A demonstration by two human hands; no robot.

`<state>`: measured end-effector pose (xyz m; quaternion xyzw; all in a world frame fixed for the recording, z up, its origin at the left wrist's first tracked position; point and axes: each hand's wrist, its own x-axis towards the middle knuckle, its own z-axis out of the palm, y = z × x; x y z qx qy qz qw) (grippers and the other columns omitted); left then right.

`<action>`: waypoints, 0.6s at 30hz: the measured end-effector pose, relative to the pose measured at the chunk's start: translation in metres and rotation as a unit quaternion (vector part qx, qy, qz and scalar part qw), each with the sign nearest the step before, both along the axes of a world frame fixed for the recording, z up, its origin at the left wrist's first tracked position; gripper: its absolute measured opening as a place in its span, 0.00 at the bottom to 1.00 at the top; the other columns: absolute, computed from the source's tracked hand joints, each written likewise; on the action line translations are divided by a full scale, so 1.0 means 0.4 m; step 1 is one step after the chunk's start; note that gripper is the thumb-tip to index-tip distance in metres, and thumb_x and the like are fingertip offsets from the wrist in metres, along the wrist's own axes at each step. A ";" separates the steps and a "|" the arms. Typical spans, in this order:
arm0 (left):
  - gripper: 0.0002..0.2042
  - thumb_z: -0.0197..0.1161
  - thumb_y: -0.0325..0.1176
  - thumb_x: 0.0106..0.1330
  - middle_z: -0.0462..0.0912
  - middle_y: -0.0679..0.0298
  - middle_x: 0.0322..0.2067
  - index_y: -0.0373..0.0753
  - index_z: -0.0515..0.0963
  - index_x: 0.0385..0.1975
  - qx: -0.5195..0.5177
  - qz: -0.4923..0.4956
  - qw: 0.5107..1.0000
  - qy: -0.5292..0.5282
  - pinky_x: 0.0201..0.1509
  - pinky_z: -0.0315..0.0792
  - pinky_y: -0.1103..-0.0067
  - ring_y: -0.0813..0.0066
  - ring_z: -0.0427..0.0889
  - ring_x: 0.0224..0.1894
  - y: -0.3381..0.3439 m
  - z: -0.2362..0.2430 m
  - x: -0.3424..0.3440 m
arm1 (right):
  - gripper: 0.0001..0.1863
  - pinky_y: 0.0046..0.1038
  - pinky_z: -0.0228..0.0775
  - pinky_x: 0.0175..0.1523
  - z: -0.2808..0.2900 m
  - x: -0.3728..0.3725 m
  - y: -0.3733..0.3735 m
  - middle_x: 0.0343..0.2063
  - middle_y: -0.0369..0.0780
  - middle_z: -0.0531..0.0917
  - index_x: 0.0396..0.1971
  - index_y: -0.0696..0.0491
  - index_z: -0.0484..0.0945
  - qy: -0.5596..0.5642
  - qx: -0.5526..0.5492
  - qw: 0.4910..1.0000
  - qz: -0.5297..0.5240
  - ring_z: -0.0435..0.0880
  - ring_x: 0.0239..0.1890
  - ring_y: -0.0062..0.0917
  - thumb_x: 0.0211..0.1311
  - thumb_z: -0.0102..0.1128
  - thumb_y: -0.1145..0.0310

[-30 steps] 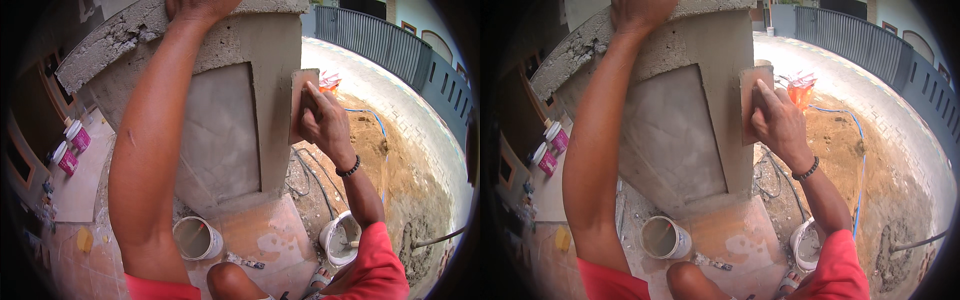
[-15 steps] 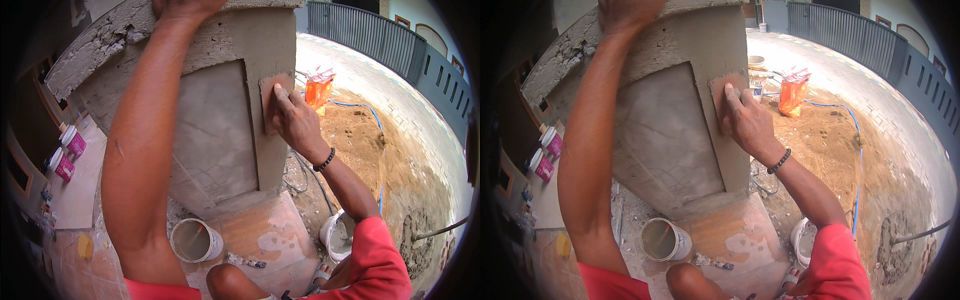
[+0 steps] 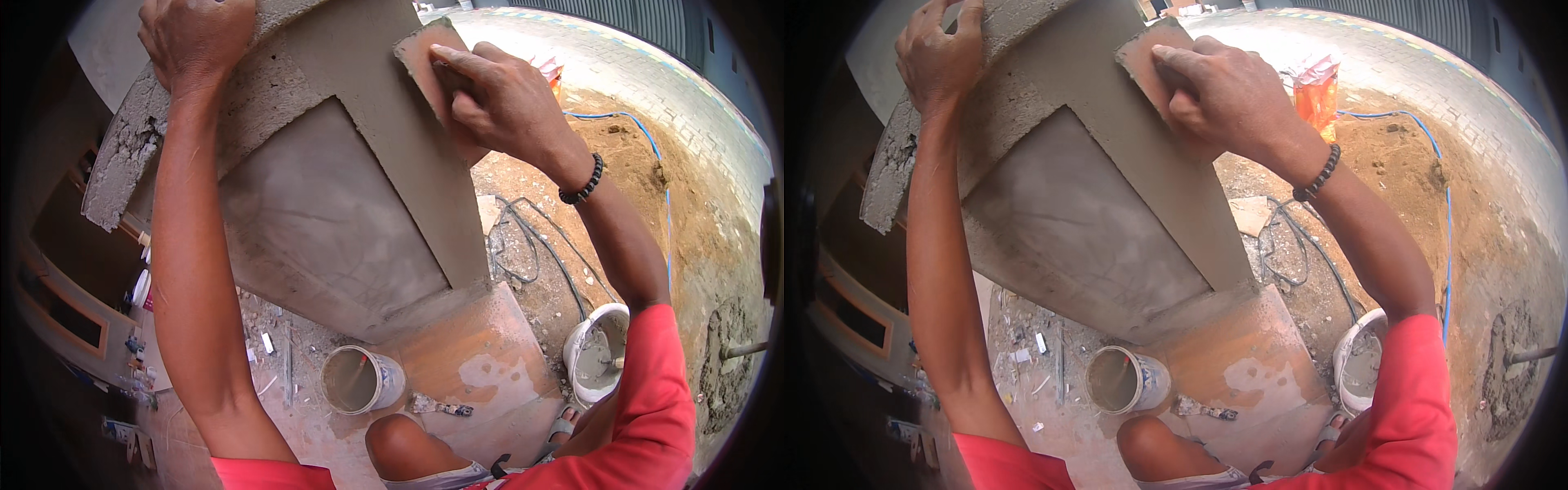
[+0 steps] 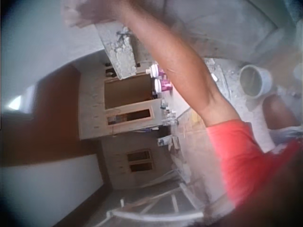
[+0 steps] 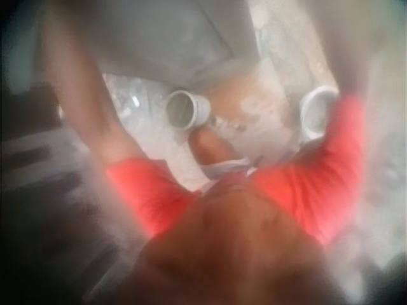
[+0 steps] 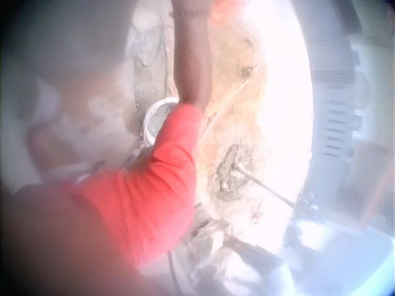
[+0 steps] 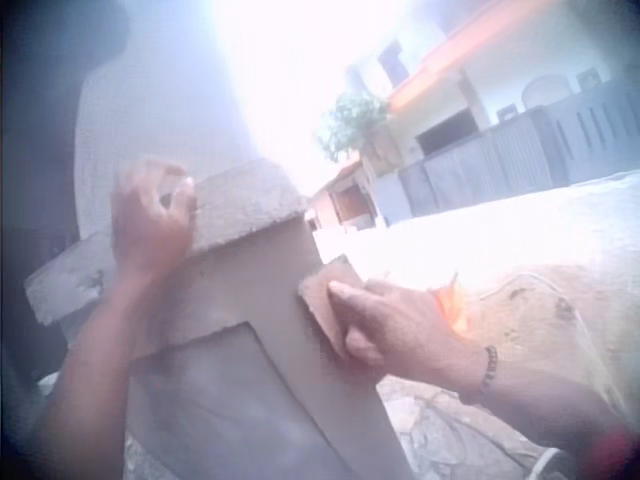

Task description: The person applies wet plaster to a concrete pillar using a trowel and a float, smoothing the surface in repeated strokes. They repeatedly scoop plaster from a bucket and spread it along the pillar's edges and face.

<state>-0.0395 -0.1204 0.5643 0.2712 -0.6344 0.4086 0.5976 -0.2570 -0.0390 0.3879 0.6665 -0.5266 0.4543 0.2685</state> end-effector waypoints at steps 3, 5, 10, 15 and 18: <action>0.17 0.61 0.50 0.65 0.79 0.59 0.54 0.51 0.84 0.47 -0.046 0.038 0.996 -0.074 0.68 0.60 0.64 0.58 0.69 0.63 -0.077 0.058 0.066 | 0.27 0.37 0.73 0.37 -0.109 0.083 -0.017 0.32 0.44 0.76 0.57 0.52 0.75 -0.027 0.005 0.999 -0.028 0.80 0.32 0.37 0.52 0.59 0.70; 0.16 0.60 0.50 0.65 0.80 0.61 0.52 0.52 0.85 0.46 -0.054 0.034 0.996 -0.066 0.68 0.61 0.64 0.59 0.71 0.62 -0.073 0.063 0.064 | 0.30 0.36 0.69 0.35 -0.271 0.129 -0.026 0.32 0.42 0.73 0.60 0.51 0.72 -0.051 0.014 0.998 -0.023 0.77 0.33 0.35 0.52 0.62 0.69; 0.15 0.61 0.49 0.65 0.80 0.60 0.52 0.50 0.86 0.43 -0.043 0.018 0.997 -0.063 0.67 0.62 0.61 0.57 0.71 0.61 -0.076 0.072 0.046 | 0.32 0.37 0.65 0.37 -0.729 0.184 0.013 0.33 0.42 0.70 0.62 0.48 0.70 -0.125 0.110 0.986 -0.017 0.73 0.34 0.37 0.53 0.61 0.69; 0.15 0.60 0.47 0.66 0.82 0.60 0.49 0.48 0.86 0.43 -0.038 0.046 0.994 -0.091 0.63 0.67 0.66 0.61 0.77 0.55 -0.105 0.078 0.063 | 0.30 0.38 0.70 0.43 -0.987 0.200 0.149 0.38 0.43 0.75 0.64 0.48 0.69 -0.374 0.261 0.890 -0.009 0.77 0.42 0.36 0.58 0.55 0.73; 0.15 0.60 0.47 0.67 0.84 0.61 0.46 0.46 0.86 0.43 -0.030 0.023 0.993 -0.110 0.60 0.70 0.69 0.63 0.81 0.50 -0.095 0.120 0.090 | 0.28 0.40 0.72 0.48 -1.014 0.198 0.187 0.44 0.40 0.79 0.65 0.50 0.69 -0.717 0.269 0.636 0.094 0.79 0.47 0.34 0.62 0.50 0.72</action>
